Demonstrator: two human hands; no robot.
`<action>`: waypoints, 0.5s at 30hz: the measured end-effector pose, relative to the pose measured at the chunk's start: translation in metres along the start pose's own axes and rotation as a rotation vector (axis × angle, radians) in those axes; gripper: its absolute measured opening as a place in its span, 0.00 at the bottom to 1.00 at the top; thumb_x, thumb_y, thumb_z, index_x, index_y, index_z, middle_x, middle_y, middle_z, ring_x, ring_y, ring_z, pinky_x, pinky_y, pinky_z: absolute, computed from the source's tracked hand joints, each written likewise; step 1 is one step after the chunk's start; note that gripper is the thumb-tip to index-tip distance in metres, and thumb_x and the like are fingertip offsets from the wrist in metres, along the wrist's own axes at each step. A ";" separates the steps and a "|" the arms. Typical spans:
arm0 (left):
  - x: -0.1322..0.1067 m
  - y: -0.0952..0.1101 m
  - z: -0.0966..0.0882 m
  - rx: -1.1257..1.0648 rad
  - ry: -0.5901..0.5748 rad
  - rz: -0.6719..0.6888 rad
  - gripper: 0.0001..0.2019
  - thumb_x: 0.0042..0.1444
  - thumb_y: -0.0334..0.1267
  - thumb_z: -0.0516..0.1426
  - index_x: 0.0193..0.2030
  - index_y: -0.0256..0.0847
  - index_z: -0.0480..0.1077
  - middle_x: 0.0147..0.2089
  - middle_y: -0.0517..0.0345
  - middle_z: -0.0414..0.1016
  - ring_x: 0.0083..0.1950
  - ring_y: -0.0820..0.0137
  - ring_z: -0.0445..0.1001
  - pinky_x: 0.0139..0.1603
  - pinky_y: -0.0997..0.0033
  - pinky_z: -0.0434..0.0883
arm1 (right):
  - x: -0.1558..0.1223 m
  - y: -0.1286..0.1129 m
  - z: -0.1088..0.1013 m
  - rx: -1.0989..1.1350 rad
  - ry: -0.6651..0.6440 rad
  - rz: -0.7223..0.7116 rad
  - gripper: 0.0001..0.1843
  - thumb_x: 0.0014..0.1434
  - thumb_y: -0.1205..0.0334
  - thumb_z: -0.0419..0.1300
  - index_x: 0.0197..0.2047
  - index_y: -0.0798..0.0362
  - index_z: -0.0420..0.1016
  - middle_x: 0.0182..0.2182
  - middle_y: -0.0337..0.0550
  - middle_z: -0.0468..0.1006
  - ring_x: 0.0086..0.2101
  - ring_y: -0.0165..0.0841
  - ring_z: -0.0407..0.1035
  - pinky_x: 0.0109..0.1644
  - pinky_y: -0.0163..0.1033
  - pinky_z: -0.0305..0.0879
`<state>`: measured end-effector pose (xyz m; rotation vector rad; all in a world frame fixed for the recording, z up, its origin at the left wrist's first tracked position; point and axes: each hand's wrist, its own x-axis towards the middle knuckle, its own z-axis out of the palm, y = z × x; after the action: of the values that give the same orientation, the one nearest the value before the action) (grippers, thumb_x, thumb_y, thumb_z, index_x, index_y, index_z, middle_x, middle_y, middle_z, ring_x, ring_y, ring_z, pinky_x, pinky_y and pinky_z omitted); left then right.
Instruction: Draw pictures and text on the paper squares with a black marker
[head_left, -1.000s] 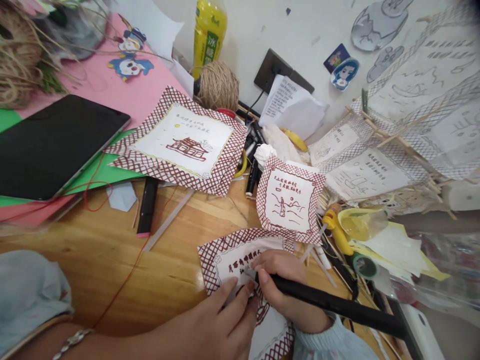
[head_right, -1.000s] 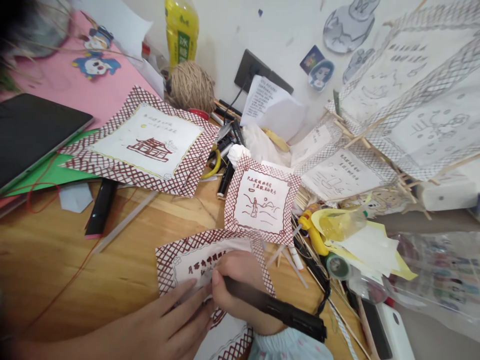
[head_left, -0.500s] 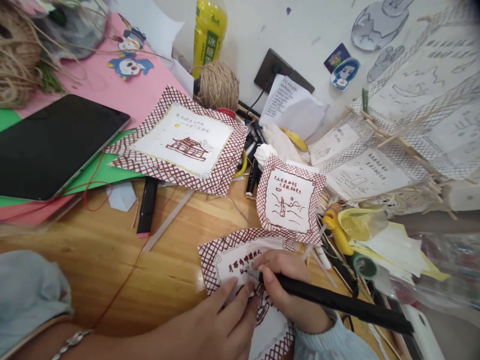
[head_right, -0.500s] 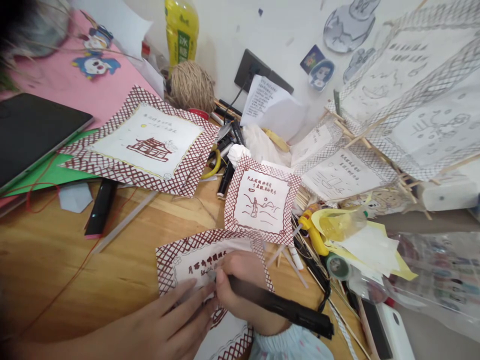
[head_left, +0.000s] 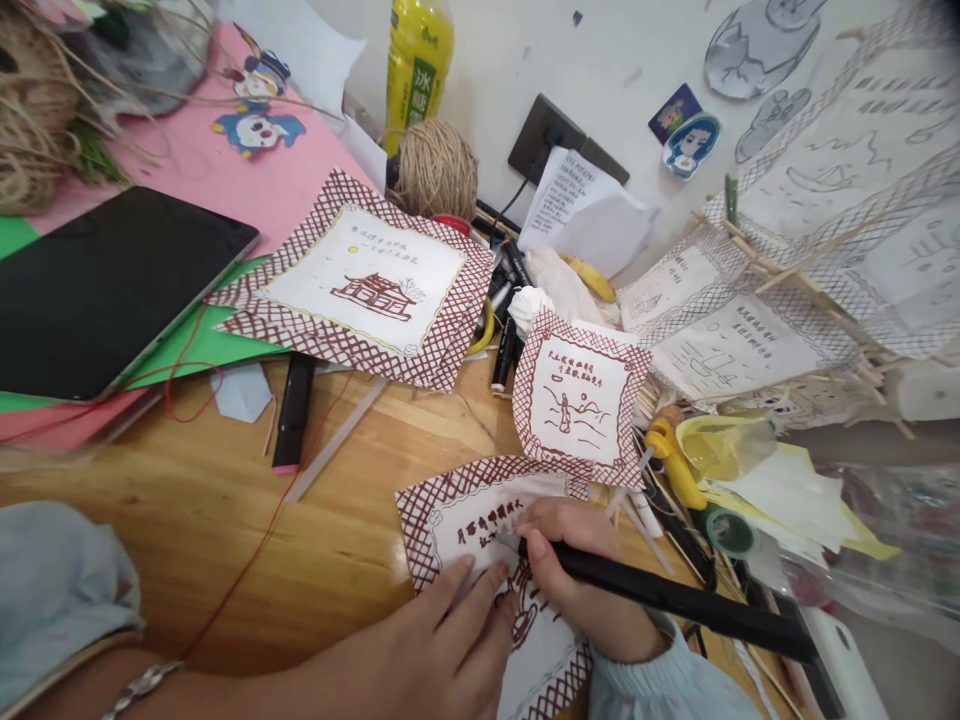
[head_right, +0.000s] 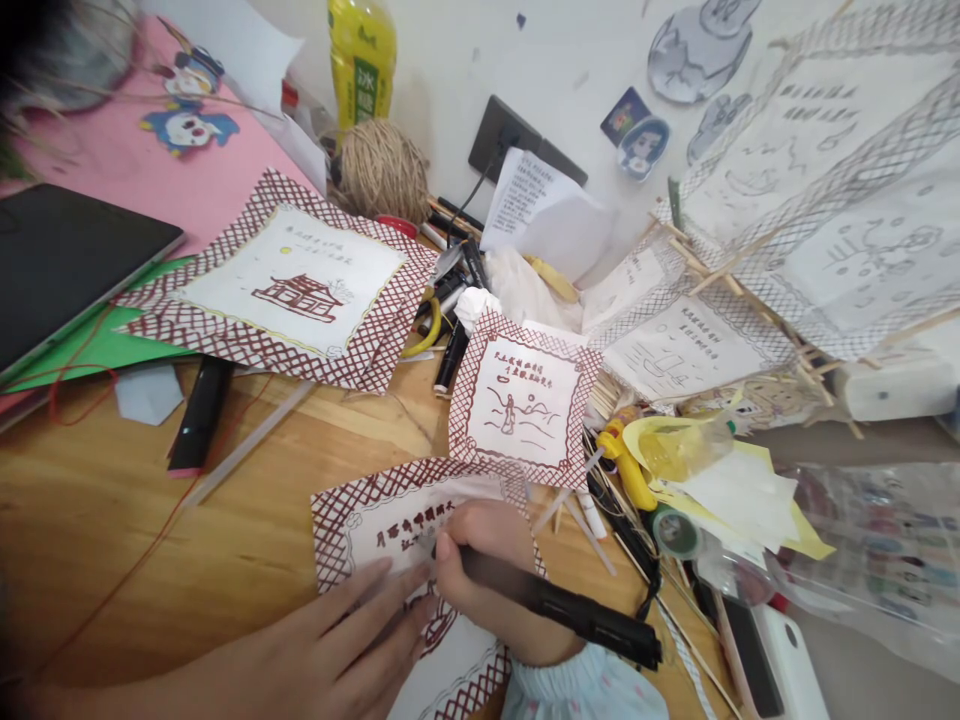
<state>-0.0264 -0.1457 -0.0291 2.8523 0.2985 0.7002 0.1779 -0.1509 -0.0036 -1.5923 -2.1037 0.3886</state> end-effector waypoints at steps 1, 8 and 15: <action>0.000 0.000 0.000 -0.006 -0.002 0.004 0.17 0.59 0.42 0.55 0.50 0.34 0.76 0.56 0.46 0.75 0.58 0.55 0.69 0.60 0.56 0.60 | 0.000 0.000 0.000 0.000 0.013 -0.001 0.19 0.66 0.57 0.50 0.25 0.51 0.71 0.23 0.41 0.76 0.26 0.33 0.71 0.33 0.37 0.69; 0.001 -0.002 0.000 0.003 -0.004 0.025 0.18 0.61 0.43 0.54 0.51 0.33 0.75 0.56 0.47 0.74 0.59 0.55 0.68 0.60 0.55 0.60 | 0.003 -0.001 0.000 0.032 0.024 -0.018 0.20 0.66 0.56 0.50 0.24 0.50 0.70 0.21 0.39 0.74 0.25 0.31 0.70 0.31 0.36 0.69; 0.000 -0.002 -0.002 -0.012 -0.001 0.028 0.17 0.60 0.44 0.54 0.49 0.35 0.76 0.56 0.47 0.75 0.59 0.55 0.68 0.60 0.55 0.60 | 0.002 -0.003 -0.001 0.027 0.052 0.011 0.18 0.65 0.60 0.49 0.25 0.51 0.70 0.22 0.40 0.76 0.26 0.32 0.71 0.33 0.37 0.69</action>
<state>-0.0273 -0.1431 -0.0280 2.8513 0.2534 0.7036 0.1754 -0.1499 -0.0014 -1.5824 -2.0436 0.3734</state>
